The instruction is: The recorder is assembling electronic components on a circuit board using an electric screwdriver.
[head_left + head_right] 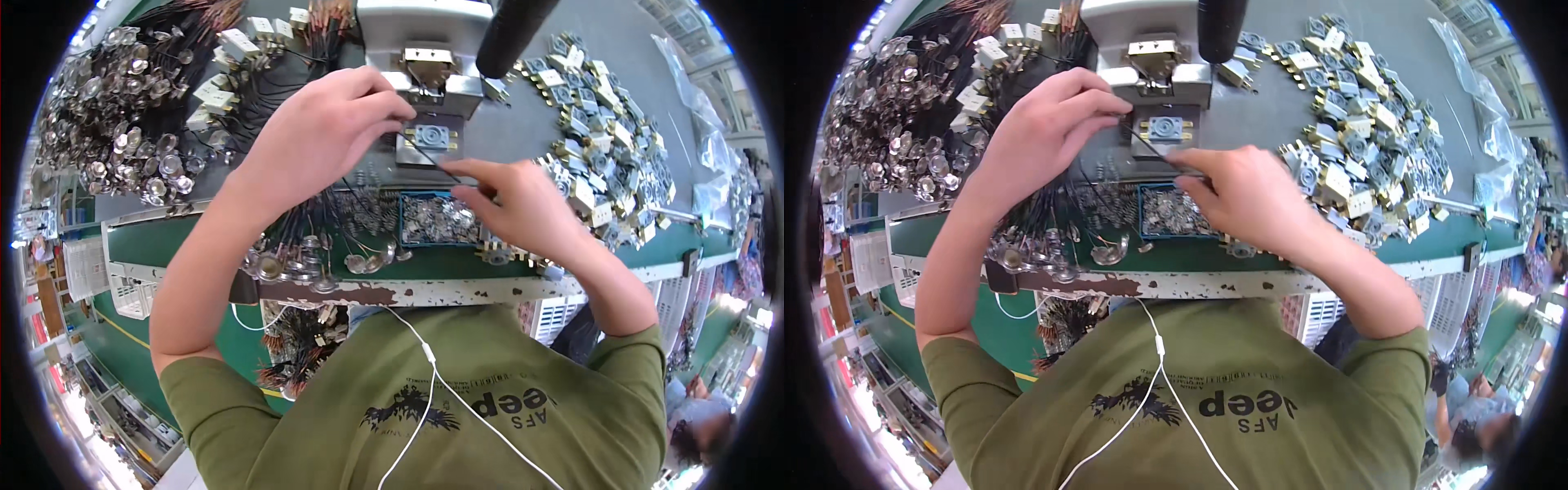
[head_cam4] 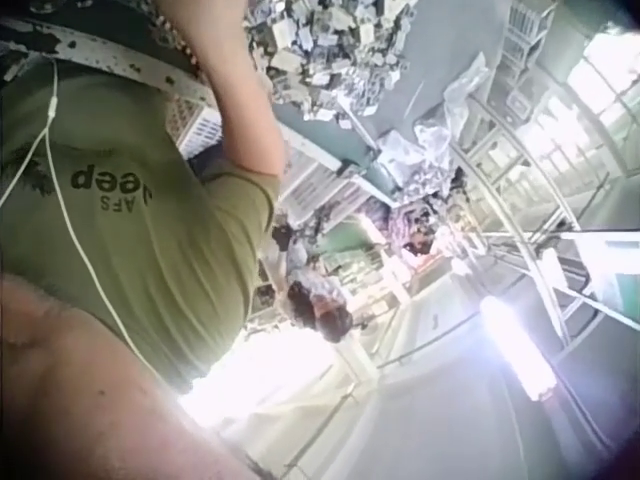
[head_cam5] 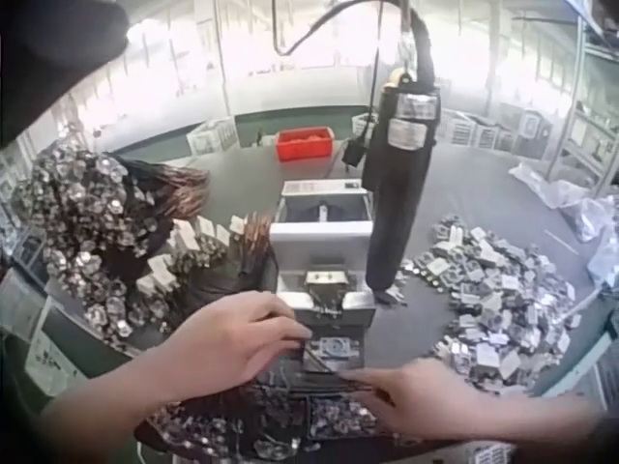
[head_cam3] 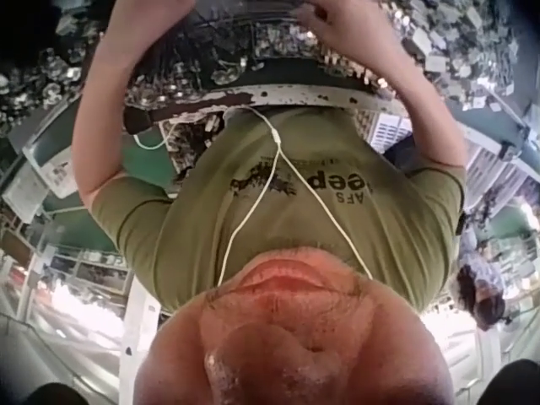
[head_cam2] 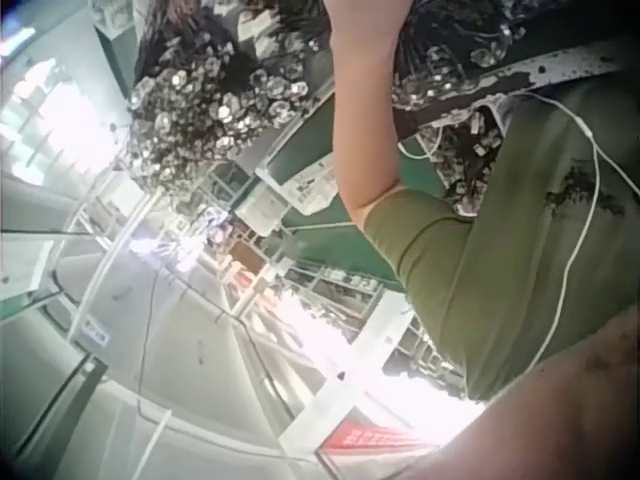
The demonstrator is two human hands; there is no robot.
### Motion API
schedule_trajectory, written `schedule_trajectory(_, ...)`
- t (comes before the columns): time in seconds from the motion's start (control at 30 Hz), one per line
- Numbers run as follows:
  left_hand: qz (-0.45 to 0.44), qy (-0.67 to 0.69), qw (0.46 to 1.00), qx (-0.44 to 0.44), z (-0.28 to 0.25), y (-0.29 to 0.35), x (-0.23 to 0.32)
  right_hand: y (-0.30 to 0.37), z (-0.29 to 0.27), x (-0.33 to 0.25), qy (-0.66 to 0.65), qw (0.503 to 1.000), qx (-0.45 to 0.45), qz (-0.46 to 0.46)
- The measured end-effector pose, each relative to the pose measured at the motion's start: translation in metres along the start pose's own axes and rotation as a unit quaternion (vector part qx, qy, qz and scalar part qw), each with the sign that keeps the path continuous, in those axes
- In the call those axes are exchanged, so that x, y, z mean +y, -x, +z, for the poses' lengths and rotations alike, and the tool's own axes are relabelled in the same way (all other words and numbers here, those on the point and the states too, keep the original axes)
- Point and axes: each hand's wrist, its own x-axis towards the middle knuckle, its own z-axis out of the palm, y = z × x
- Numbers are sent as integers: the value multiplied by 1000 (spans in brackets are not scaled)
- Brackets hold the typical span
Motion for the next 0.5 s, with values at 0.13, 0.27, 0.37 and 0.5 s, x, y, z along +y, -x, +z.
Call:
schedule_trajectory(0.13, 16, 22, 998, -51, 27, -15, -7, 10, 27, 5, -336, 924, -43, 176)
schedule_trajectory(0.27, 10, -7, 997, -76, 44, -19, 0, 12, 46, 9, -264, 960, 31, 92)
schedule_trajectory(0.37, 11, -29, 996, -85, 50, -23, -3, 16, 39, 5, -155, 987, 44, 15)
schedule_trajectory(0.5, 31, -46, 994, -94, 56, -23, -3, 33, 36, -2, -117, 992, 37, -33)
